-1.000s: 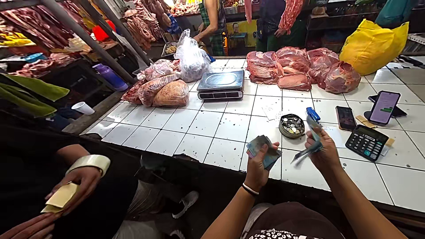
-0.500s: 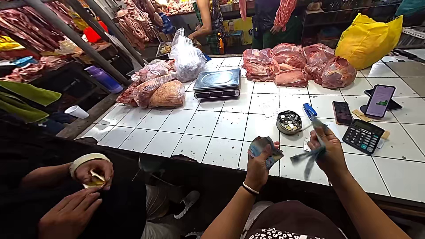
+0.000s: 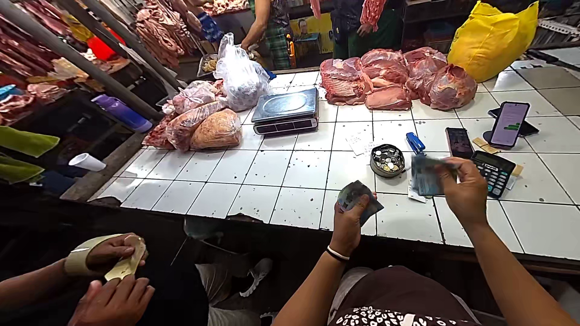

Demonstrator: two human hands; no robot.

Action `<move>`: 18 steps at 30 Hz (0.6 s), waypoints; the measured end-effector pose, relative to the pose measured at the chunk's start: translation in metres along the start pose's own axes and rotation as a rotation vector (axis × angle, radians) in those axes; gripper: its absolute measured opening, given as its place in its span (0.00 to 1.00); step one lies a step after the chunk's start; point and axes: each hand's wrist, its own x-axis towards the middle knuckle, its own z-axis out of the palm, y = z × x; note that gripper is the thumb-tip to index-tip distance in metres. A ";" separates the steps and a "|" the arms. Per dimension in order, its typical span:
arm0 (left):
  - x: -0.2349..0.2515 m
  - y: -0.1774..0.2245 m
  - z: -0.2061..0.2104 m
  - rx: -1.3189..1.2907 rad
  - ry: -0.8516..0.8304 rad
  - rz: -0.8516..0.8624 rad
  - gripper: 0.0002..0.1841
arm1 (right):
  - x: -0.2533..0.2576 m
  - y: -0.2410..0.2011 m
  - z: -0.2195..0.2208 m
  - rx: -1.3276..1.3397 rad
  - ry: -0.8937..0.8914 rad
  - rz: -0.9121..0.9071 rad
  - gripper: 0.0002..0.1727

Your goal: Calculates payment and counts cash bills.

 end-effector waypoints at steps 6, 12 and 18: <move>0.013 -0.003 0.011 0.212 0.014 0.098 0.20 | -0.019 -0.028 -0.033 0.569 -0.702 0.326 0.03; 0.019 -0.023 0.042 0.281 -0.029 0.062 0.22 | 0.001 -0.035 -0.027 0.675 -0.287 0.357 0.09; 0.016 -0.052 0.081 0.313 -0.114 0.080 0.23 | 0.013 -0.017 -0.036 0.583 -0.524 0.473 0.06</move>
